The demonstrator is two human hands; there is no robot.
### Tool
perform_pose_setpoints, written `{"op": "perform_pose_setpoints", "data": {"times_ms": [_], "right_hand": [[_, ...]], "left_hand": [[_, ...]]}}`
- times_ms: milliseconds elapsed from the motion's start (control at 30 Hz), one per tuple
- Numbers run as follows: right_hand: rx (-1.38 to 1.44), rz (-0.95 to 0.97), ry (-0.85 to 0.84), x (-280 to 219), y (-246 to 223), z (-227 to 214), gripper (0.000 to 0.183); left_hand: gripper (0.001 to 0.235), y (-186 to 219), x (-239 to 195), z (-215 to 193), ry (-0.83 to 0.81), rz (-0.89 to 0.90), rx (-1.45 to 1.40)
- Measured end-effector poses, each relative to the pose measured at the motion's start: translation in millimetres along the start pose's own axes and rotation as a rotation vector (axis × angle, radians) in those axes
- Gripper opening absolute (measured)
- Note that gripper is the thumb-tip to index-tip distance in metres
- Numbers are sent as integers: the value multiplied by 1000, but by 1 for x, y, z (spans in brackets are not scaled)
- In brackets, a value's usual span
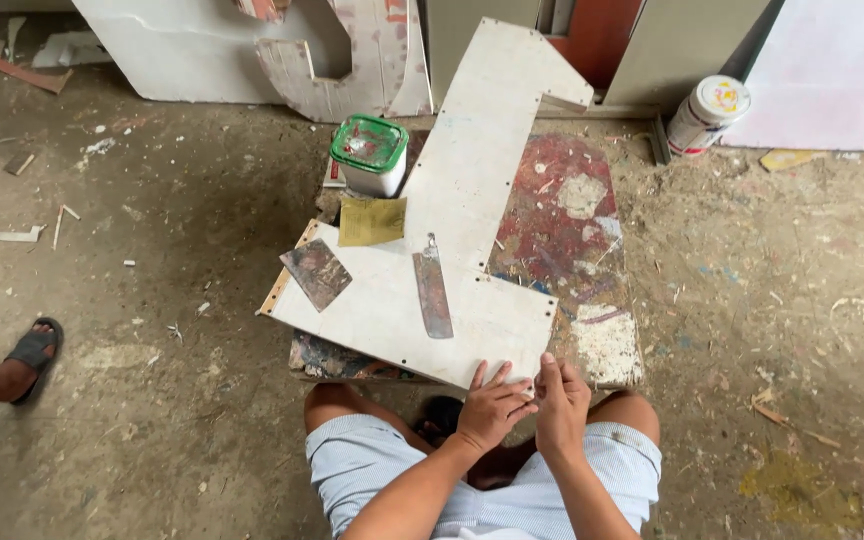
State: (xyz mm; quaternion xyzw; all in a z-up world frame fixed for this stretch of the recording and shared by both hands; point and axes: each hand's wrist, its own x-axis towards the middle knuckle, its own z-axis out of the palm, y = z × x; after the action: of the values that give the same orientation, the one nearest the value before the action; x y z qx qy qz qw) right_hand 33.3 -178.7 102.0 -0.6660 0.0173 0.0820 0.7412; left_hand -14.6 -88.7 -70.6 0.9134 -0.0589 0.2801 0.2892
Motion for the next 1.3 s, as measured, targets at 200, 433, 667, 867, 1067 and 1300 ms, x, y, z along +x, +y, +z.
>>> {"op": "perform_pose_setpoints", "data": {"times_ms": [200, 433, 667, 867, 1067, 1300], "right_hand": [[-106, 143, -851, 62, 0, -43, 57], [-224, 61, -27, -6, -18, -1, 41], [-340, -7, -567, 43, 12, -33, 48], [-96, 59, -218, 24, -11, -15, 35], [-69, -137, -192, 5, 29, -19, 48], [-389, 104, -419, 58, -14, -20, 44]], "left_hand": [[22, -4, -4, 18, 43, -111, 78], [21, 2, -5, 16, 58, -135, 77], [19, -8, -9, 15, 55, -46, 99], [17, 1, -4, 12, 75, -80, 67], [24, -4, -9, 4, -82, 6, 28], [20, 5, -4, 5, -40, -32, 36]]}}
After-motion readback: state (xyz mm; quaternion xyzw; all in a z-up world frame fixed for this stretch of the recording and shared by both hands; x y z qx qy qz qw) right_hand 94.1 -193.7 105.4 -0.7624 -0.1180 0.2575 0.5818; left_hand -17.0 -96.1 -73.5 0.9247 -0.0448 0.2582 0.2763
